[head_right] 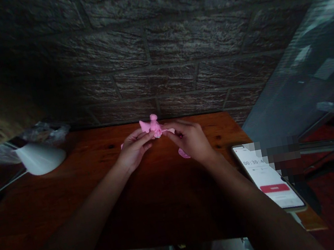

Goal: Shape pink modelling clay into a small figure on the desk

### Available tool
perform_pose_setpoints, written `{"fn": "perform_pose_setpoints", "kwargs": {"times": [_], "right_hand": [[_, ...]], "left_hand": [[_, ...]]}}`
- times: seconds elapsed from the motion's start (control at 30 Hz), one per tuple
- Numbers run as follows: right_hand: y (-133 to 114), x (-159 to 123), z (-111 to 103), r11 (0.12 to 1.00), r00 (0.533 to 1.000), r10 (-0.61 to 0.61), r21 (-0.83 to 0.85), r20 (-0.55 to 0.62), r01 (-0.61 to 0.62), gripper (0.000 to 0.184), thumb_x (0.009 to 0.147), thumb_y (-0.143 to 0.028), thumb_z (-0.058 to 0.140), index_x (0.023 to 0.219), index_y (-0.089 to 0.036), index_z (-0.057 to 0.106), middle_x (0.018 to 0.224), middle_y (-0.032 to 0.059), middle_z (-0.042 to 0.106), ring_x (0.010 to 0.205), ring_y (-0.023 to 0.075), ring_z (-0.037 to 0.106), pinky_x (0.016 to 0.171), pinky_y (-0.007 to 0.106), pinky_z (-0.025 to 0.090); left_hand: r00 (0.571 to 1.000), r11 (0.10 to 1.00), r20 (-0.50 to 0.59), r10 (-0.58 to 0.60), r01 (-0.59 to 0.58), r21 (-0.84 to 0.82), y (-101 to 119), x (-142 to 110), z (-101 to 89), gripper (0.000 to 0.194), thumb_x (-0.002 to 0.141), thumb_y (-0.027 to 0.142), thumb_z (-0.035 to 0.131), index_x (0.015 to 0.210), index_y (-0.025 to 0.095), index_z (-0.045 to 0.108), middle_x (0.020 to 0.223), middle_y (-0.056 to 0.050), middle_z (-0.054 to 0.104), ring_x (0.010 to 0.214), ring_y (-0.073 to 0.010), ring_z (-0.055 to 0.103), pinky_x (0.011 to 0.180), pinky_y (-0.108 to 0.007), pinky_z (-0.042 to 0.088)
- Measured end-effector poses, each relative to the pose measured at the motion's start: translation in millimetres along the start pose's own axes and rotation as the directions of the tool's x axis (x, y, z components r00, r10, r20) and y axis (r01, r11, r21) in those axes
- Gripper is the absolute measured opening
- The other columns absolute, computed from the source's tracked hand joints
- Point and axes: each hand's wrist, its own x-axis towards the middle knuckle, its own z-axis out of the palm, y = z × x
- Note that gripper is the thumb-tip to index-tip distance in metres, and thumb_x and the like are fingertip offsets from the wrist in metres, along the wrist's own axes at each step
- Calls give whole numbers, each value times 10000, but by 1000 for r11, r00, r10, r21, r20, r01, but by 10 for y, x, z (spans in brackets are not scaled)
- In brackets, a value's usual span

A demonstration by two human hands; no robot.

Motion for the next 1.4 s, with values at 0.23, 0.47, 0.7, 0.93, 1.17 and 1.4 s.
{"fn": "perform_pose_setpoints", "kwargs": {"times": [0.23, 0.47, 0.7, 0.93, 1.17, 1.4], "right_hand": [[-6, -8, 0, 999, 999, 33, 39, -19, -32, 158, 896, -268, 681, 991, -294, 805, 910, 8, 797, 728, 174, 706, 716, 309, 540], [0, -24, 16, 999, 999, 31, 46, -32, -29, 163, 901, -277, 678, 1000, -293, 807, 912, 5, 797, 728, 168, 707, 720, 316, 551], [21, -3, -10, 996, 996, 87, 39, -20, -86, 321, 837, -311, 745, 1155, -269, 752, 1000, 27, 788, 622, 141, 640, 658, 317, 548], [148, 6, 8, 935, 955, 292, 223, -47, -275, 346, 873, -504, 676, 1025, -207, 768, 773, 41, 747, 586, 150, 636, 537, 286, 475], [247, 48, 33, 817, 911, 412, 433, 22, -380, 369, 810, -556, 711, 913, -207, 776, 828, 45, 755, 619, 140, 615, 569, 278, 485], [232, 31, 51, 754, 886, 439, 476, 149, -453, 373, 774, -501, 767, 991, -198, 775, 912, 56, 772, 649, 131, 624, 564, 262, 486]], "left_hand": [[1000, 1000, -16, 0, -1, -13, -1, -4, 3, 280, 635, 312, 872, 880, 231, 763, 931, -33, 779, 835, -158, 691, 654, -247, 485], [1000, 999, -11, -5, 5, -37, 6, -11, 11, 273, 645, 298, 870, 890, 228, 770, 938, -38, 784, 827, -146, 692, 641, -234, 491], [999, 998, -3, 53, -53, 35, 41, 20, -42, 328, 683, 320, 846, 982, 229, 749, 1021, -58, 786, 873, -170, 703, 662, -259, 502], [979, 965, -13, 204, -198, 171, 4, 32, -62, 388, 689, 277, 838, 1048, 189, 721, 1016, -89, 790, 883, -195, 717, 691, -291, 525], [947, 908, 152, 284, -316, 275, -46, 13, -30, 326, 712, 207, 808, 1023, 174, 716, 1000, -75, 784, 950, -195, 730, 952, -394, 548], [931, 868, 254, 262, -343, 359, -153, 21, -20, 269, 720, 177, 795, 982, 188, 736, 1041, -83, 782, 953, -205, 740, 944, -404, 576]]}}
